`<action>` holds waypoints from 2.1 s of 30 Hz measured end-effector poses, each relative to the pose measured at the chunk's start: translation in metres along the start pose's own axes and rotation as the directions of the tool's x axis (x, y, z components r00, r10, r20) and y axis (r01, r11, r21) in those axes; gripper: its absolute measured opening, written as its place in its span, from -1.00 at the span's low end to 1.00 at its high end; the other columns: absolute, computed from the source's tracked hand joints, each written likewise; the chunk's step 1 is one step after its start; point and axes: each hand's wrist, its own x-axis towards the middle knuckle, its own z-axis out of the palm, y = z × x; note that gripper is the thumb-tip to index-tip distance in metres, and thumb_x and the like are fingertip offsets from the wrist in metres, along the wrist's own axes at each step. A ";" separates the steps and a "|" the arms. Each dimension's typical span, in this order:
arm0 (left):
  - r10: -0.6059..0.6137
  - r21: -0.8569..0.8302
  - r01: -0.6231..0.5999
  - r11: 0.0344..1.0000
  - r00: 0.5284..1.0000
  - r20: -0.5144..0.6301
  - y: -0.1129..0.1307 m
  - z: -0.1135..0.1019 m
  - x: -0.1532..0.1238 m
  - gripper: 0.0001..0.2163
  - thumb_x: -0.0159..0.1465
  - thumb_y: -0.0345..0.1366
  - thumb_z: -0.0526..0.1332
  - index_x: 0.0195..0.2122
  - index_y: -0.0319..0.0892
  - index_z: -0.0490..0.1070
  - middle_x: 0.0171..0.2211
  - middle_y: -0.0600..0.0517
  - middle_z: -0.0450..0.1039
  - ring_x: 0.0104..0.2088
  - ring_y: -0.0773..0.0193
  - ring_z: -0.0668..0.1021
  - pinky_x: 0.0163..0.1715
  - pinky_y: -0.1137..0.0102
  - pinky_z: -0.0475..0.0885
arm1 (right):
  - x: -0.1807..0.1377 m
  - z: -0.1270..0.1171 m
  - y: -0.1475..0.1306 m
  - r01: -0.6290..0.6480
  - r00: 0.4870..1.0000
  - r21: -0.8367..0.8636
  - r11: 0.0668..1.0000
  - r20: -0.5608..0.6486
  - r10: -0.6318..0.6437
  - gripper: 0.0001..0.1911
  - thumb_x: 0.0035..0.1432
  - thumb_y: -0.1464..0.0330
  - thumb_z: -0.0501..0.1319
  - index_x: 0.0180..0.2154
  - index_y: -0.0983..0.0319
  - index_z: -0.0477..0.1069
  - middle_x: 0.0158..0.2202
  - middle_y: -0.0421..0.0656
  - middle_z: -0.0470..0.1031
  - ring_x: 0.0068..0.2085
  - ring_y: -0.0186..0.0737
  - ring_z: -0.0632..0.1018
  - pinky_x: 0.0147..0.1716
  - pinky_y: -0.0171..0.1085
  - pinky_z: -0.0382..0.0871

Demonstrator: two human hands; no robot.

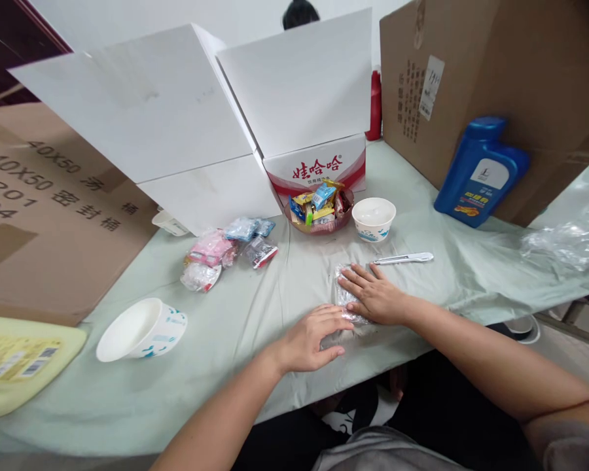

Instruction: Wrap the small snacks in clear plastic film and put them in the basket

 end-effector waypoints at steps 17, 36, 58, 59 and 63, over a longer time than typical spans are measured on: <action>-0.270 -0.142 0.230 0.963 0.810 -0.520 -0.013 0.008 -0.005 -0.82 0.33 -0.29 0.14 -0.06 -0.16 0.40 -0.14 -0.06 0.49 -0.21 0.26 0.57 -0.17 0.32 0.54 | -0.020 -0.008 -0.030 0.134 0.981 0.026 0.991 -0.143 -0.129 -0.68 0.26 0.45 0.08 0.02 0.29 0.42 -0.11 0.04 0.53 -0.06 -0.06 0.49 -0.07 -0.10 0.32; -0.318 -0.271 0.251 0.929 0.917 -0.242 -0.036 0.003 -0.006 -0.39 0.30 -0.07 0.18 0.30 -0.18 0.04 -0.13 -0.11 0.50 0.00 0.09 0.49 0.03 0.17 0.38 | 0.010 -0.013 -0.017 -0.316 0.934 0.230 0.921 -0.096 0.345 -0.61 0.25 0.37 0.07 0.10 0.31 0.31 -0.18 0.01 0.59 -0.18 -0.04 0.59 -0.24 -0.21 0.33; -0.302 -0.049 0.370 0.928 0.667 -0.681 -0.050 0.011 0.003 -0.94 0.24 -0.37 0.11 -0.34 -0.18 0.36 -0.30 -0.02 0.39 -0.29 0.26 0.49 -0.28 0.37 0.46 | -0.003 0.018 -0.051 0.024 0.999 -0.019 1.000 -0.043 -0.025 -0.29 0.32 0.12 0.01 0.32 0.46 0.05 0.35 0.17 0.01 0.37 0.11 0.01 0.31 0.05 -0.07; -0.299 -0.046 0.370 0.928 0.665 -0.684 -0.048 0.011 0.004 -0.93 0.23 -0.38 0.11 -0.36 -0.18 0.36 -0.32 -0.01 0.39 -0.30 0.26 0.49 -0.28 0.37 0.45 | -0.011 0.022 -0.056 0.036 0.997 -0.028 0.999 -0.064 -0.038 -0.34 0.33 0.18 0.01 0.31 0.45 0.07 0.35 0.15 0.03 0.37 0.10 0.03 0.31 0.04 -0.05; -0.290 -0.036 0.368 0.929 0.667 -0.686 -0.043 0.008 0.006 -0.91 0.19 -0.43 0.11 -0.43 -0.18 0.36 -0.35 0.00 0.39 -0.34 0.26 0.47 -0.30 0.37 0.42 | -0.041 0.036 -0.065 0.167 0.979 -0.046 0.985 -0.110 -0.171 -0.42 0.26 0.42 0.03 0.29 0.40 0.12 0.34 0.10 0.11 0.35 0.01 0.12 0.29 0.00 0.04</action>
